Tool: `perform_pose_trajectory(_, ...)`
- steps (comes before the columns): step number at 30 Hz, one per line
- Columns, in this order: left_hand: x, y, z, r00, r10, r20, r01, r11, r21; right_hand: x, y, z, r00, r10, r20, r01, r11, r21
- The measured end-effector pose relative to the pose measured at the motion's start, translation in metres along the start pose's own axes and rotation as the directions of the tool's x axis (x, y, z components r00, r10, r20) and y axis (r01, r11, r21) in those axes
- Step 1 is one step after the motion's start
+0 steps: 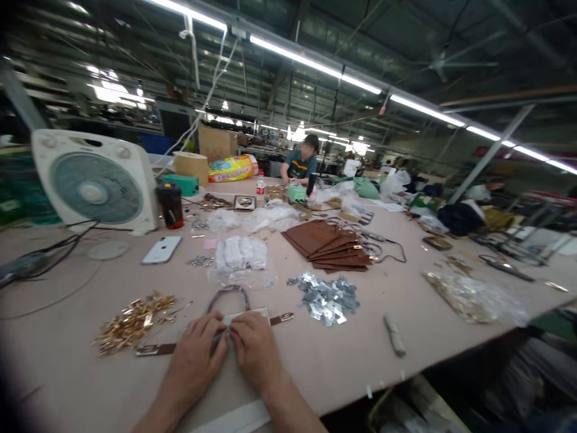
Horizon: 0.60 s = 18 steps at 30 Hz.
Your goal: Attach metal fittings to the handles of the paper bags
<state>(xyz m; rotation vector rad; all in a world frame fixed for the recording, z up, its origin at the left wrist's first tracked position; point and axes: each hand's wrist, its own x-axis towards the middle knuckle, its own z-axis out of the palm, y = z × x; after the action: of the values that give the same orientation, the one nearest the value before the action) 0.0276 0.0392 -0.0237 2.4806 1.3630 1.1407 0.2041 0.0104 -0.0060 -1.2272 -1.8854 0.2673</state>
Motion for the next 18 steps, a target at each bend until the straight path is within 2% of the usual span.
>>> perform_pose_trajectory(4, 0.002, -0.012, 0.009, 0.998, 0.050, -0.045, -0.050, 0.999, 0.003, -0.004, -0.001, -0.002, 1.000, 0.012, -0.028, -0.011, 0.999, 0.042)
perform_pose_trajectory(7, 0.002, -0.013, 0.009, 0.997, 0.065, -0.047, -0.064, 0.998, 0.012, -0.006, 0.002, -0.011, 0.985, 0.053, -0.161, -0.036, 0.994, 0.108)
perform_pose_trajectory(9, 0.002, -0.012, 0.008, 0.997, 0.067, -0.039, -0.067, 0.998, 0.014, -0.010, 0.012, -0.021, 0.947, 0.105, -0.304, -0.075, 0.991, 0.109)
perform_pose_trajectory(13, 0.001, -0.011, 0.006, 0.999, 0.049, -0.017, -0.049, 0.999, 0.010, -0.026, 0.049, -0.056, 0.818, 0.220, -0.532, -0.260, 0.966, 0.000)
perform_pose_trajectory(15, 0.000, -0.011, 0.006, 0.999, 0.038, -0.010, -0.038, 0.999, 0.003, -0.037, 0.071, -0.076, 0.786, 0.240, -0.570, -0.357, 0.929, -0.100)
perform_pose_trajectory(18, 0.000, -0.011, 0.006, 0.999, 0.033, -0.006, -0.033, 0.999, -0.008, -0.053, 0.099, -0.099, 0.774, 0.267, -0.575, -0.457, 0.863, -0.215)
